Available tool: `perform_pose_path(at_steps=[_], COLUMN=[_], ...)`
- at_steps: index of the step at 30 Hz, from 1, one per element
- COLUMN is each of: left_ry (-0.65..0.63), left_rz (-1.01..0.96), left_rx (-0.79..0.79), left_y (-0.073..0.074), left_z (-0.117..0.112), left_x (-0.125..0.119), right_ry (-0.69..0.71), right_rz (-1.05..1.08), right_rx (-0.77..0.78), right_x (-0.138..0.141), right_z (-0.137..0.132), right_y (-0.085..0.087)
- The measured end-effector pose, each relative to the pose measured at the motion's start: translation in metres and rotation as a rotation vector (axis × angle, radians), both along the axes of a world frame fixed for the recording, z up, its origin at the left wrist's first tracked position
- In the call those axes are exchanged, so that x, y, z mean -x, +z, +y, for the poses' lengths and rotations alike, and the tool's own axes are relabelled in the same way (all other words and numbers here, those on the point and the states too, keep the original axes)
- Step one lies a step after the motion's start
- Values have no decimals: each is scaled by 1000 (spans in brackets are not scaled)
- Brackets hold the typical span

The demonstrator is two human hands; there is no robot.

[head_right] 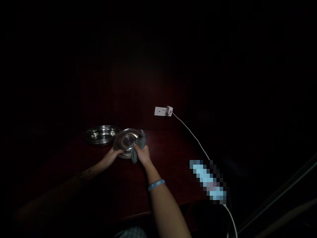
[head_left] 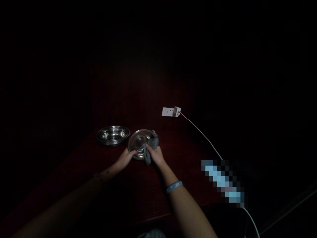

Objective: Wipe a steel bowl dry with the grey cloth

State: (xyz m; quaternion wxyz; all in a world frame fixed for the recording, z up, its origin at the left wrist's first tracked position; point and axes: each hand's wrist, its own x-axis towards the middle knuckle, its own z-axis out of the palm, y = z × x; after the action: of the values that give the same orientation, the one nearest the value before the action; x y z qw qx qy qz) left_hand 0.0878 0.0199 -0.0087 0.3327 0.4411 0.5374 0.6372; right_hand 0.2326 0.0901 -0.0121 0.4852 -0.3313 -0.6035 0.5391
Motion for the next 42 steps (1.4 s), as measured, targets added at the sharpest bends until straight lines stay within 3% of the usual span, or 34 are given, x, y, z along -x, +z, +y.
perform_pose_path(at_steps=[9,13,17,25,31,42], left_ry=[63,54,2,-143,-189,-151], left_rz=[102,41,-36,132,152,87], left_rx=[6,20,-96,-233,-145,-156], left_y=[7,5,4,-9,-22,-15], left_z=[-4,-3,-1,0,3,4], left_x=[10,12,6,-9,-15,-17], right_ry=[-76,-90,-126,-234,-180,-142], right_rz=[-89,-113,-73,65,84,116], right_rx=[-77,-79,-61,61,82,91], right_x=[-1,0,-1,-2,0,1], right_z=[-2,-4,-4,2,-3,-8], right_y=[1,5,7,5,9,13])
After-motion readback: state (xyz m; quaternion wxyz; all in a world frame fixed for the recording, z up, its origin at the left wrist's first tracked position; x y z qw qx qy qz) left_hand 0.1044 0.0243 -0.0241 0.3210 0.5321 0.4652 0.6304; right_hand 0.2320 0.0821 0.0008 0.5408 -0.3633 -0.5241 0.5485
